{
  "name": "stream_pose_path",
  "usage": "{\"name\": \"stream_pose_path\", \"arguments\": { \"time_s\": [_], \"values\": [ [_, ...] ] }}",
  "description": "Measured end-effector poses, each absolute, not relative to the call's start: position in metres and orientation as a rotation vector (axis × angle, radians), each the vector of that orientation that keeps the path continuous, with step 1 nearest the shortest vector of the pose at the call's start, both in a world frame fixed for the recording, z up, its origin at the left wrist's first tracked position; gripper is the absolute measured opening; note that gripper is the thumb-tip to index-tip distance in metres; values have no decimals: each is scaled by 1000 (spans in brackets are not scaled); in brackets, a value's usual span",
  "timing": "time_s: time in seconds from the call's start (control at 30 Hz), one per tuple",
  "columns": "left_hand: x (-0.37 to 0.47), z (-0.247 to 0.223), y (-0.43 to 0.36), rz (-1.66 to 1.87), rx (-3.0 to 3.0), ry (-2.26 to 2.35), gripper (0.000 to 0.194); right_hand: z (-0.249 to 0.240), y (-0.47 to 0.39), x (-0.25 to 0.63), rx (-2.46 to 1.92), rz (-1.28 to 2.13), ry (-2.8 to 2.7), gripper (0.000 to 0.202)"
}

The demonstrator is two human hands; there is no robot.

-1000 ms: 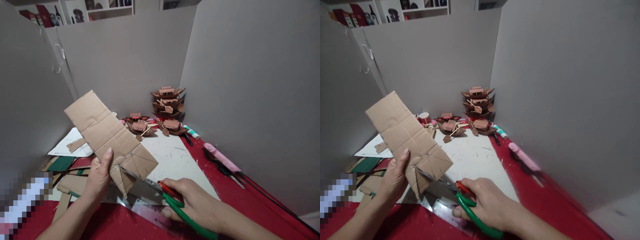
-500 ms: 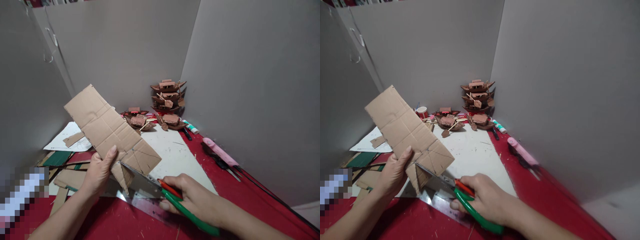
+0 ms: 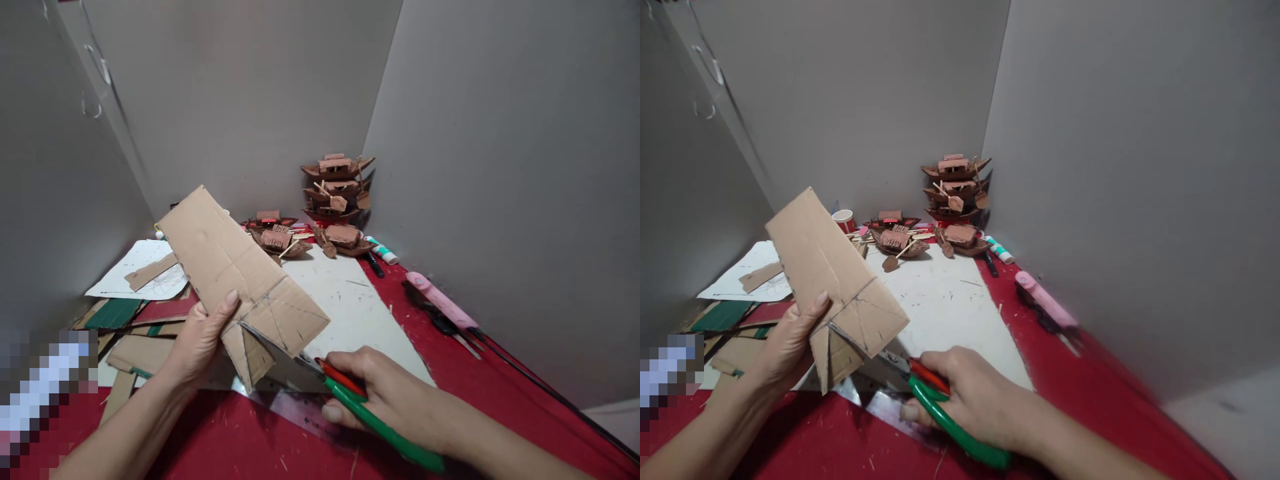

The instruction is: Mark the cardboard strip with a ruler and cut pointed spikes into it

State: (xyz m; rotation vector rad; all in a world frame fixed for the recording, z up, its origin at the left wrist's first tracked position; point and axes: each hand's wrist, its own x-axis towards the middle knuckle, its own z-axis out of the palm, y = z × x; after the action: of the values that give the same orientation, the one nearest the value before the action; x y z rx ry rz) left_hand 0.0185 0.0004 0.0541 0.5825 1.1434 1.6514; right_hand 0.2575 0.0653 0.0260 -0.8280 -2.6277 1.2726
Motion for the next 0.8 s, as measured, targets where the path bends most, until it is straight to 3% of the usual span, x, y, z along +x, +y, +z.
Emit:
{"name": "stream_pose_path", "arguments": {
  "time_s": [0.47,0.8],
  "values": [
    [17,61,-4,1640,606,1109,48,16,54,258,-679,1551,-2458,41],
    [17,61,-2,1663,620,1047,47,22,55,257,-642,1402,-2580,54]
  ]
}}
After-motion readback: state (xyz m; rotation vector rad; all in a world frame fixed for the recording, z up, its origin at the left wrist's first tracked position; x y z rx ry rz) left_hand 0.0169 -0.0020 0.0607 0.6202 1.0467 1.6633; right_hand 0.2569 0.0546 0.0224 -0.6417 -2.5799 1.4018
